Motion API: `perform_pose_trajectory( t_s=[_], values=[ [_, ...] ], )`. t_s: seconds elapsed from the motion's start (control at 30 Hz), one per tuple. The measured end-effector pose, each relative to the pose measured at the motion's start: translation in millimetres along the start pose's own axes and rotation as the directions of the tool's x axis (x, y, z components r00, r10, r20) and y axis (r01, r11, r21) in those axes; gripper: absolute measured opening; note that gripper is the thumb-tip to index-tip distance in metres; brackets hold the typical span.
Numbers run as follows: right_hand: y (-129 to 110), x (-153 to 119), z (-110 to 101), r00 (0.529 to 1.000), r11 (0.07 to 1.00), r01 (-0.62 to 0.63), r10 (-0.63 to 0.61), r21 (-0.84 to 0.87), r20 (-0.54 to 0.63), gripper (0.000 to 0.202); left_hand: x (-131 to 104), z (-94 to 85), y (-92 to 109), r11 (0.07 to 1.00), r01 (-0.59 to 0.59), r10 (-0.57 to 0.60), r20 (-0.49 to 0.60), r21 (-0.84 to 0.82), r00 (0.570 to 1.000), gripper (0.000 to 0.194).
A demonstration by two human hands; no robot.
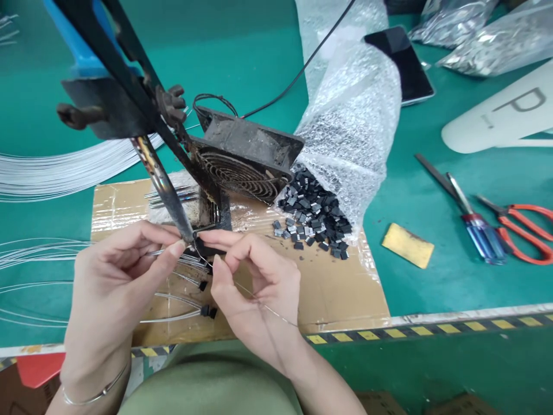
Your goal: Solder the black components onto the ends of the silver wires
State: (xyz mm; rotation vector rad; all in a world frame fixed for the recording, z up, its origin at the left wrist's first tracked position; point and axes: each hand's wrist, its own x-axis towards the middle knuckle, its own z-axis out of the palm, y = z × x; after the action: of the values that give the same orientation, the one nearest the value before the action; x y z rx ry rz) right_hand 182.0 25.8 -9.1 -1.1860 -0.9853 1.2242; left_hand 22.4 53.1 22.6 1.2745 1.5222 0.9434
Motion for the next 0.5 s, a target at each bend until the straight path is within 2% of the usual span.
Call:
perform_pose_trajectory(
  t_s=[0.5],
  values=[
    [-0.8, 0.3, 0.4, 1.000, 1.000, -0.025, 0.025, 0.007, 0.004, 0.025, -0.7, 0.0, -3.5, 1.000, 0.003, -0.003, -0.006, -0.021, 1.000, 0.016]
  ],
)
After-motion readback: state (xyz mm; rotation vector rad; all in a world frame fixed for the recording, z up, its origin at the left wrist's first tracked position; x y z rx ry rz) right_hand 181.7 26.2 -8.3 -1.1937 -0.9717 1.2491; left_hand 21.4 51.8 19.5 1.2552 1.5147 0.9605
